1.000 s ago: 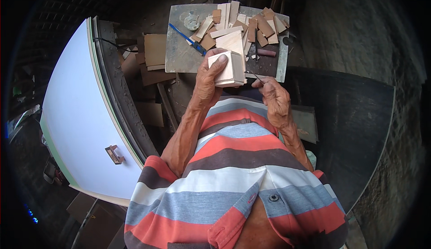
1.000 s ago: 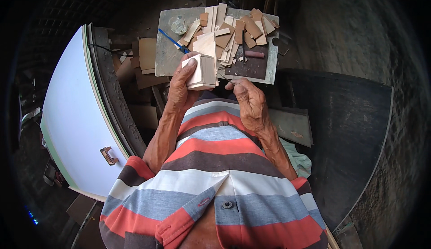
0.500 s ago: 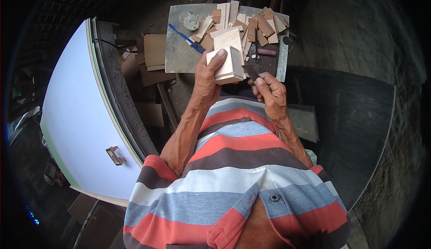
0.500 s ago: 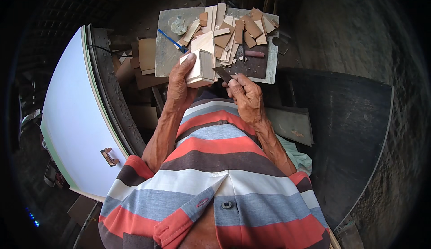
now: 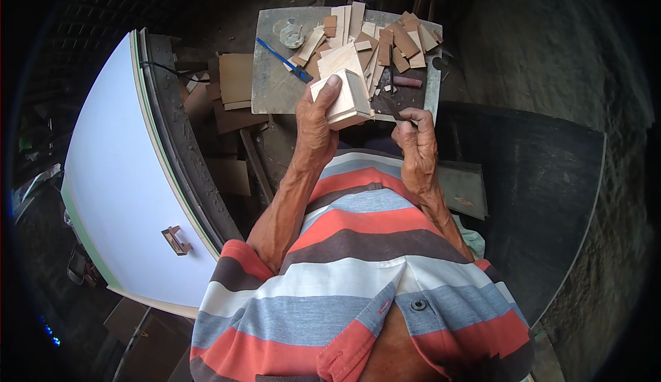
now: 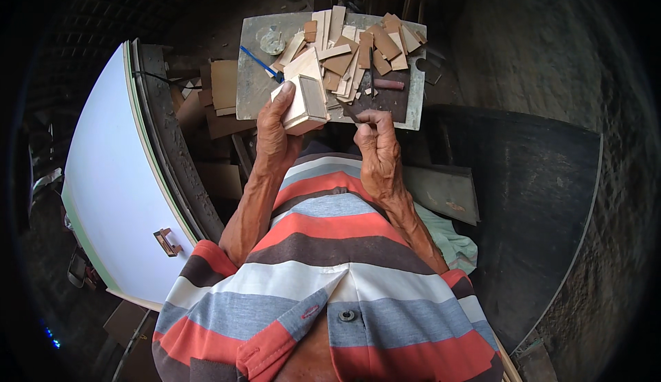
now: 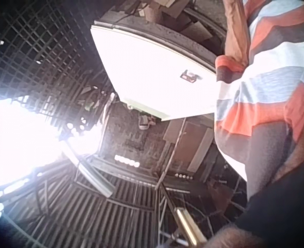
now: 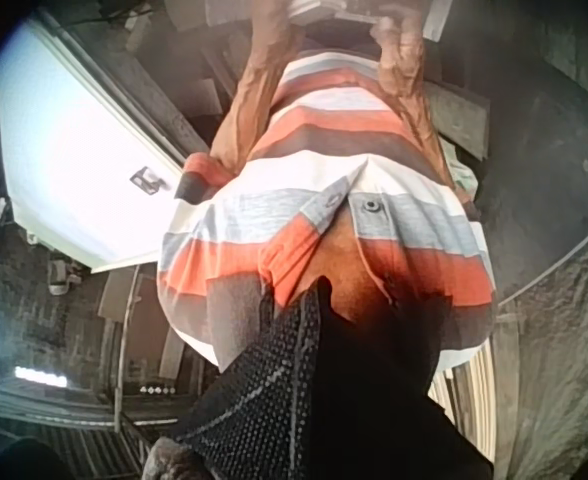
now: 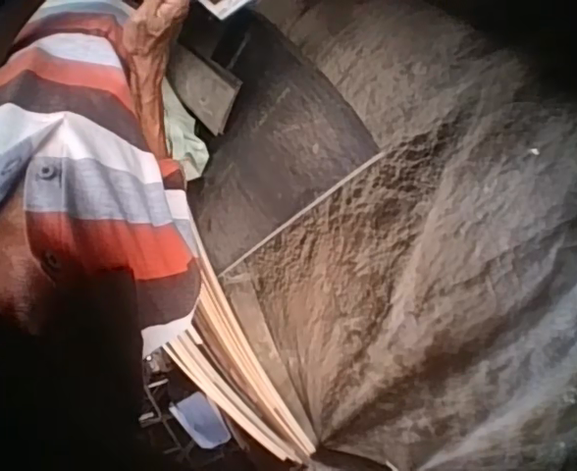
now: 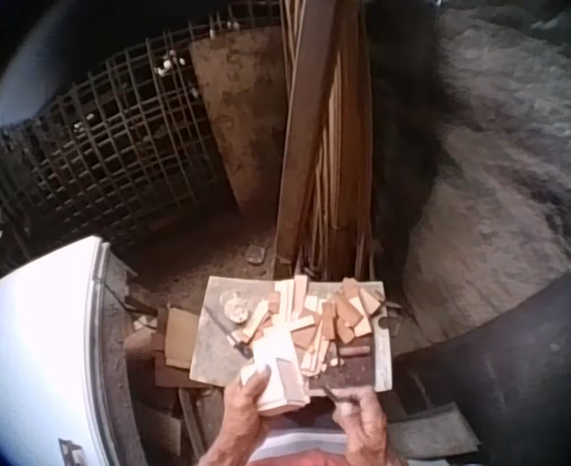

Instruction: The person holds a small rectangular block of light-colored wood and uses a small knife to shave off thin strips from its edges. The person repeatedly rotates the wood block to work on different sides, removing material to shape the piece. The carved shavings fall onto a workbench cluttered with other wood scraps and tools.

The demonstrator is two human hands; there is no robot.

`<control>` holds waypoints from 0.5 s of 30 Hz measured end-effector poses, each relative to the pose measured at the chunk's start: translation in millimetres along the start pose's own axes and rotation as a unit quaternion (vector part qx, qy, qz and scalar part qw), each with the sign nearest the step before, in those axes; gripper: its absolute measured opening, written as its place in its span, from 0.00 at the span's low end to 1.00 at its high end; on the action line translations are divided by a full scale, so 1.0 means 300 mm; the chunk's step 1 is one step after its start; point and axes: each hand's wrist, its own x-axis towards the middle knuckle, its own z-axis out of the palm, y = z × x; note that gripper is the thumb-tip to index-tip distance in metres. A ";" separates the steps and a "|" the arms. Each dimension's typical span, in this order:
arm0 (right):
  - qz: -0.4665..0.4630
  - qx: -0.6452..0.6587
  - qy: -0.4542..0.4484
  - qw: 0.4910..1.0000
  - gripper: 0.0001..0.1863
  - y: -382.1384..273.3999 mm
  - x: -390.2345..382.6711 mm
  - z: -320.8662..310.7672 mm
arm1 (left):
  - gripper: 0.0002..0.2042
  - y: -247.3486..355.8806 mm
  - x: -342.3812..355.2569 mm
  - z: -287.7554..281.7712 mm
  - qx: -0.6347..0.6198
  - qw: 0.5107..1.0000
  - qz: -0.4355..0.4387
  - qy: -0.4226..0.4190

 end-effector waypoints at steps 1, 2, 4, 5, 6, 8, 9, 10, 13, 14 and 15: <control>0.009 -0.002 -0.016 1.000 0.08 -0.002 0.000 -0.007 | 0.22 0.002 0.001 -0.003 -0.007 1.000 -0.010 -0.006; 0.018 -0.003 -0.032 0.999 0.08 -0.006 0.002 -0.014 | 0.22 0.004 0.001 -0.005 -0.014 1.000 -0.019 -0.012; 0.036 0.000 -0.054 0.998 0.07 -0.018 0.008 -0.032 | 0.21 0.004 0.000 -0.003 -0.027 0.999 -0.029 -0.011; 0.046 0.005 -0.058 0.997 0.07 -0.026 0.011 -0.042 | 0.21 0.003 -0.002 -0.003 -0.033 0.999 -0.034 -0.010; 0.049 0.009 -0.060 0.997 0.06 -0.025 0.012 -0.050 | 0.21 -0.001 -0.002 -0.008 -0.049 0.998 -0.046 -0.016; 0.050 0.016 -0.066 0.996 0.05 -0.019 0.016 -0.062 | 0.21 -0.014 0.000 -0.025 -0.081 0.994 -0.069 -0.027; 0.049 0.015 -0.067 0.996 0.05 -0.017 0.016 -0.065 | 0.21 -0.017 -0.001 -0.028 -0.080 0.994 -0.070 -0.030; 0.049 0.015 -0.069 0.996 0.05 -0.015 0.016 -0.067 | 0.21 -0.020 -0.003 -0.030 -0.078 0.994 -0.072 -0.033; 0.034 -0.001 -0.071 0.997 0.05 -0.003 0.015 -0.067 | 0.21 -0.027 -0.010 -0.022 -0.097 0.992 -0.072 -0.027; 0.014 -0.009 -0.069 0.997 0.04 0.007 0.016 -0.065 | 0.21 -0.029 -0.013 -0.014 -0.108 0.991 -0.072 -0.023; -0.006 -0.017 -0.067 0.998 0.04 0.012 0.015 -0.063 | 0.21 -0.031 -0.017 -0.005 -0.110 0.991 -0.071 -0.023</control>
